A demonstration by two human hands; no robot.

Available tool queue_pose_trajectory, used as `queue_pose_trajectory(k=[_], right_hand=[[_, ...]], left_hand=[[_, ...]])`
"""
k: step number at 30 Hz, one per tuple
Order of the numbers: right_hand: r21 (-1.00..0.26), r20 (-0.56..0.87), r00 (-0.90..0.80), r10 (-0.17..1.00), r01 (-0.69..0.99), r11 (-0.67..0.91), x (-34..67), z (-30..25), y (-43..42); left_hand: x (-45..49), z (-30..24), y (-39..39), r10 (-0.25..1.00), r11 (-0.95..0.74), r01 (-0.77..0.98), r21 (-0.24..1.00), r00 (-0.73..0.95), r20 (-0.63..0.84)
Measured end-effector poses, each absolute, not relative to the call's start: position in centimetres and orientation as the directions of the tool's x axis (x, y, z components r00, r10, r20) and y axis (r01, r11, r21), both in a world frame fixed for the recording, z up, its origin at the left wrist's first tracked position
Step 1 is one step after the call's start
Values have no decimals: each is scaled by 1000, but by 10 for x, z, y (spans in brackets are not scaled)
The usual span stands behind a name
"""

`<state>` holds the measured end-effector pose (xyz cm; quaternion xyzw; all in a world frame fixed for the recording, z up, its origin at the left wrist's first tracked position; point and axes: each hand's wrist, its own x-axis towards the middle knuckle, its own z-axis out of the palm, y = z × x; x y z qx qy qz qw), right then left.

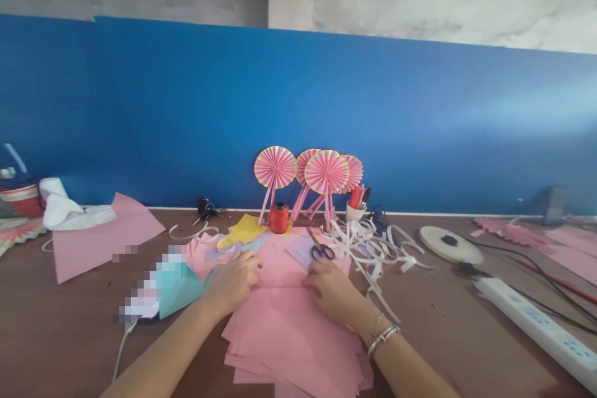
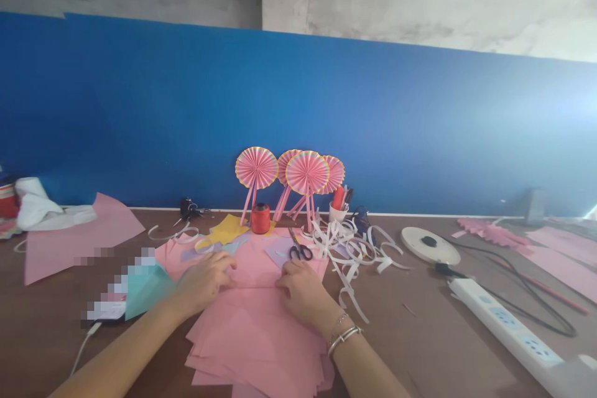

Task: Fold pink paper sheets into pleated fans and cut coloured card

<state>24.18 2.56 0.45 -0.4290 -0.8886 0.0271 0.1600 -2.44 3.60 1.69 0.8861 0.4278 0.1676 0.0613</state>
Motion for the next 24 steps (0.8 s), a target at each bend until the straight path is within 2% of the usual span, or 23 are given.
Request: queue_pose_trajectory(k=[3,5,7,9,12,15,17,21,24], right_hand=[[-147,263,-583,769,763,629,243,3,25],[-146,293,-575,764,763,630,242,2,26],[-214,378,-541,751,739,639,241,1,27],[-332,502,-466,728,674,660,239,0,28],[-434,655,-335,677,567,700,233,2,26],[-400,711,-313,629,556,728,226,7,19],[-340,703,-363,612,584,737,220,9,13],[-197,690,-461,557,621,759,208,12,3],[-168,682,-499,535,605,778,202,12,-1]], left_hand=[[-25,9,41,820,-569,747,343,485,303],[-26,4,45,834,-530,724,442,349,428],[-26,2,46,817,-491,697,522,161,553],[-25,3,43,817,-439,678,589,29,576],[-18,6,33,913,-355,620,699,70,402],[-1,8,23,961,-271,441,856,174,215],[11,9,19,977,-178,259,949,164,139],[27,9,18,994,-92,75,993,73,86],[30,8,21,996,-86,4,996,2,86]])
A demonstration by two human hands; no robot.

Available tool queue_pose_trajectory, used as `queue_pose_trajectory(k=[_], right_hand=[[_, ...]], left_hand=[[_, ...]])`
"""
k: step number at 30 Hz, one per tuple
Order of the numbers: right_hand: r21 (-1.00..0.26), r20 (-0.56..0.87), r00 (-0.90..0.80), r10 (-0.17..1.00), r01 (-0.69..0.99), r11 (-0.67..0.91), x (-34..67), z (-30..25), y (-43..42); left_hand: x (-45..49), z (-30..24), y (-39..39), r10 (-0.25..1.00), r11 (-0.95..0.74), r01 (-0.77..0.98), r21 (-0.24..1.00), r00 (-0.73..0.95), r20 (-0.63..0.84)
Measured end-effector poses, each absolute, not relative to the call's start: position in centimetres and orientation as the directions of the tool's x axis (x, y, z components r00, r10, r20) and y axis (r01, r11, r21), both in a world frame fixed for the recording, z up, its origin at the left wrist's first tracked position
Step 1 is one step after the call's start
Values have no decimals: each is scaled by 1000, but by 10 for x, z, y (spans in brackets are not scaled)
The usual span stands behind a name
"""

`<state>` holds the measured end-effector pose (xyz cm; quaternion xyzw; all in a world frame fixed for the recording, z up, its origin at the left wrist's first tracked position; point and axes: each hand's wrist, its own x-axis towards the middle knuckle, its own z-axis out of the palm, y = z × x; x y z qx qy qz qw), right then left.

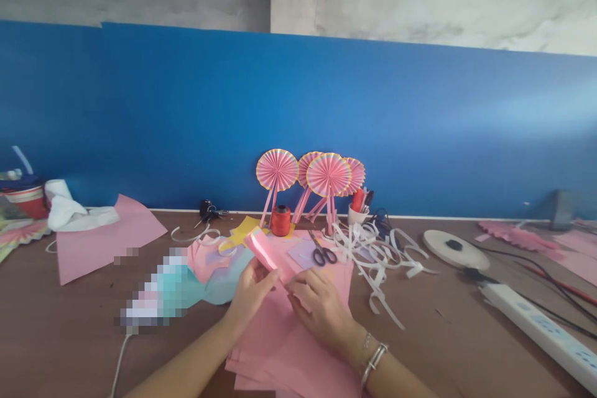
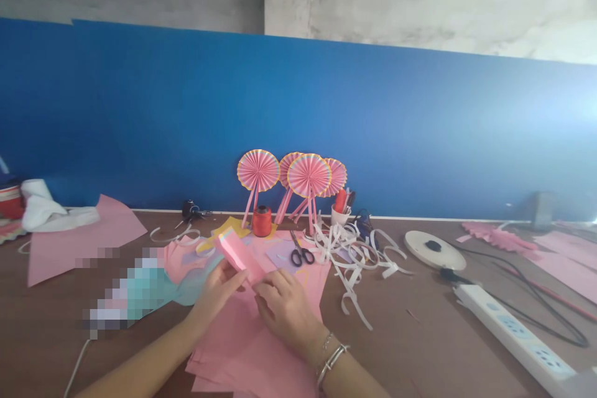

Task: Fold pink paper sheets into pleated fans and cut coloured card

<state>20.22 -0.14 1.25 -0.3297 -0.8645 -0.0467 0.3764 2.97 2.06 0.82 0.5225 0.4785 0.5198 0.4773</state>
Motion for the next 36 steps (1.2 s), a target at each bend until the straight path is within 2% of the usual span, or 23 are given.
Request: queue_pose_trajectory(k=[3,5,8,10,13,16,18,20,23,28,32,36], right_hand=[[-181,649,-532,544,587,790,200,14,-3],[-176,633,-552,543,581,795,201,14,-4],[-138,677,-533,508,586,799,205,13,-5],[-97,733,-490,471,610,786,207,10,-6],[-4,780,-455,430,683,730,208,8,-6],[67,746,-478,463,746,662,206,7,-2],[47,695,-482,533,771,636,206,6,3],[-2,624,-487,611,781,625,207,2,9],[-48,462,-515,722,798,600,211,-2,16],[-84,214,-513,831,838,539,214,1,17],[-143,156,-509,847,836,529,217,4,14],[-328,214,-467,858,793,513,222,-1,16]], left_hand=[[28,7,21,989,-142,-24,990,40,143],[26,6,21,981,-191,24,981,32,191],[20,5,20,957,-250,276,928,-71,280],[14,6,21,918,-319,523,791,-39,396],[8,9,20,823,-483,758,438,221,523],[8,12,17,753,-564,811,158,426,502],[11,12,15,731,-584,810,52,497,467],[14,10,15,727,-596,803,-4,541,423],[16,5,17,744,-615,788,-12,586,322],[14,0,19,801,-585,805,96,557,219],[10,5,18,819,-573,795,198,549,168],[3,11,19,866,-490,757,433,480,141]])
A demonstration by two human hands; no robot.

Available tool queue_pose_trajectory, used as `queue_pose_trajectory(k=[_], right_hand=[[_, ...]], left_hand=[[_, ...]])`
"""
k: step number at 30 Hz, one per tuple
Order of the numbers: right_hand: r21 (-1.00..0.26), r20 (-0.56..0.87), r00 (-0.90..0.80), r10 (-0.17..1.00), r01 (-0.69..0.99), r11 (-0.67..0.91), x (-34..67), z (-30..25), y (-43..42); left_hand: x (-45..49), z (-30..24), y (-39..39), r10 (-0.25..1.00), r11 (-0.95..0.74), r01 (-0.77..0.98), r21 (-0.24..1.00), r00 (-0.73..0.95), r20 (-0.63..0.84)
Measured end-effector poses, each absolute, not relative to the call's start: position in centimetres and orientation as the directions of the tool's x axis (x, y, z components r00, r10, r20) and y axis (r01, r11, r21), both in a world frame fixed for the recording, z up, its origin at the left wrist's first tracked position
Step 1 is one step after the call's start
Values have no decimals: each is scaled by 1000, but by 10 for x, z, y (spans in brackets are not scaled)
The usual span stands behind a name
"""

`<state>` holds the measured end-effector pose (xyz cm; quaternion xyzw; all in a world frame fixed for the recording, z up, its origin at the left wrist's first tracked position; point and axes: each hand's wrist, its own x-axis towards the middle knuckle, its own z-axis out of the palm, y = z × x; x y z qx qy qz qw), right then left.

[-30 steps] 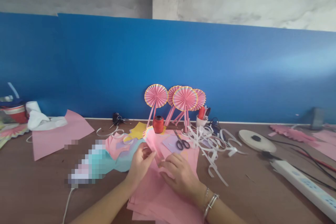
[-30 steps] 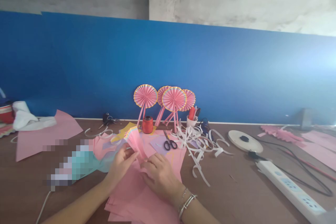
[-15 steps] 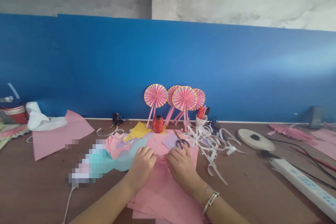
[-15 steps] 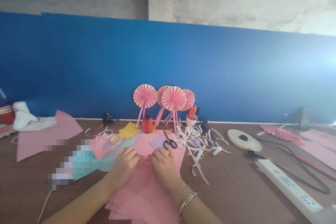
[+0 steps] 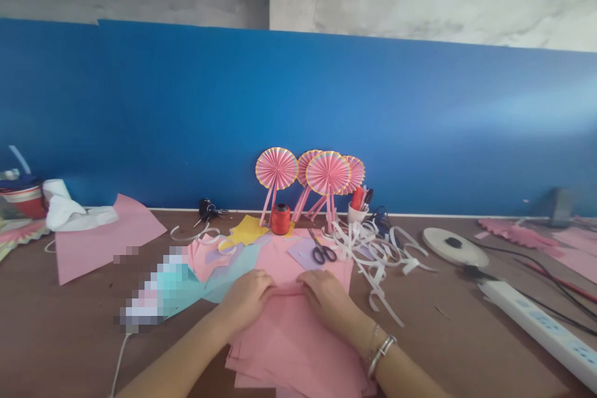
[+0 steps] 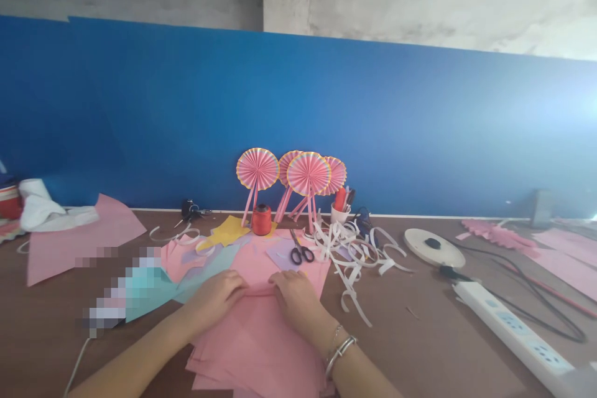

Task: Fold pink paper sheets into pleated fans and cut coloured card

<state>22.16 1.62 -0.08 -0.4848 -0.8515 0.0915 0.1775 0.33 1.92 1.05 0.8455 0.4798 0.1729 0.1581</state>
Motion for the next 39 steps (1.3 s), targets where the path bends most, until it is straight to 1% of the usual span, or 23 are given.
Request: queue_pose_trajectory(k=[2,5,10,15,17,18,20,22,25,27,29,30,34,37,39], right_hand=[[-425,242,-434,868,756,497,223,-4,19],[-506,285,-413,865,701,502,224,-7,24],[-507,348,-374,860,697,508,222,-14,31],[-550,329,-303,895,709,442,221,-19,37],[-542,321,-290,902,724,426,221,-20,39],[-536,316,-292,903,730,424,221,-20,39],[-521,303,-302,904,742,422,221,-20,38],[-493,297,-322,899,755,433,220,-19,37],[-382,303,-408,862,776,501,219,-15,32],[-284,283,-490,824,778,560,218,-12,30],[-224,262,-543,798,770,598,219,-8,28],[-214,261,-555,790,764,608,220,-7,28],[-257,277,-566,776,735,628,228,-2,26],[-280,278,-566,776,725,629,232,0,24],[-291,290,-568,770,714,636,232,1,23]], left_hand=[[0,11,23,899,-416,732,540,420,123],[-2,8,28,919,-362,707,608,380,105],[-1,2,31,914,-389,711,586,376,150],[0,3,28,909,-407,752,518,390,148],[2,4,26,903,-425,776,466,397,162],[3,4,25,896,-442,793,420,405,181],[6,4,22,863,-500,814,294,444,239],[9,4,18,798,-583,795,167,523,298],[13,5,16,692,-693,720,47,645,325],[13,6,16,669,-713,701,13,676,308],[9,8,19,685,-702,712,11,671,284],[6,9,20,697,-693,720,19,664,271],[-12,17,26,744,-659,748,78,633,215],[-22,19,32,789,-611,772,176,578,207],[-25,18,36,810,-585,778,230,541,228]])
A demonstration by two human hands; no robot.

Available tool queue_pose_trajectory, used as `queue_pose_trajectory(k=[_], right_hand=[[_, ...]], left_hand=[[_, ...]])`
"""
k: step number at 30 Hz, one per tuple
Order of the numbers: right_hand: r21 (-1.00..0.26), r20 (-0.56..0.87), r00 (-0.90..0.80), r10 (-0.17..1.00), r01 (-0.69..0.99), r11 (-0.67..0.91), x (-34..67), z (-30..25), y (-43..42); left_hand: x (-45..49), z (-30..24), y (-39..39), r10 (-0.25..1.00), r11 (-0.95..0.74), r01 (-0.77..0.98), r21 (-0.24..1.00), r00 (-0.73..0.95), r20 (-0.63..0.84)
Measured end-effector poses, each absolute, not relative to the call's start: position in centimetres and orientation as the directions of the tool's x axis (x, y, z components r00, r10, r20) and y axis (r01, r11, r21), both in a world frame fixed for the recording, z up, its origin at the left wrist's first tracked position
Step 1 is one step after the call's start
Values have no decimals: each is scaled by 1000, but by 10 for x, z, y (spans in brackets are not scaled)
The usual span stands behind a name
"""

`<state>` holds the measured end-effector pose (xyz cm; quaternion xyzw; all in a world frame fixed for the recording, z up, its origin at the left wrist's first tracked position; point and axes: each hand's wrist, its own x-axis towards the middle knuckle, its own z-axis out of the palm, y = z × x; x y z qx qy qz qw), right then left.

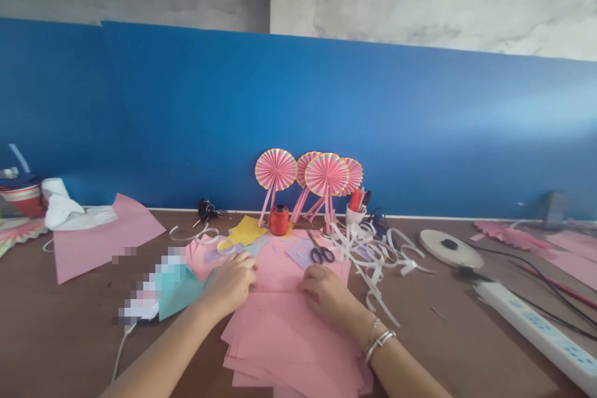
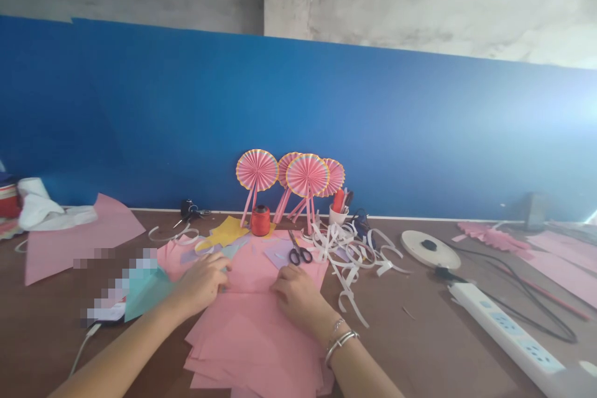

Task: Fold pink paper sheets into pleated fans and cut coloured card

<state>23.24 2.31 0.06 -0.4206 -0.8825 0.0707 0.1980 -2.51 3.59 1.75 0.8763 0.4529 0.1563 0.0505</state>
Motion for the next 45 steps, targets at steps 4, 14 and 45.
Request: queue_pose_trajectory(k=[4,14,45], right_hand=[[-486,351,-493,796,630,605,231,0,24],[-905,204,-272,940,314,287,234,-8,34],[-557,546,-290,785,574,600,207,17,4]], left_hand=[[-22,16,36,801,-556,803,217,446,399],[1,14,22,635,-720,691,60,622,457],[3,25,29,989,28,-255,967,144,9]])
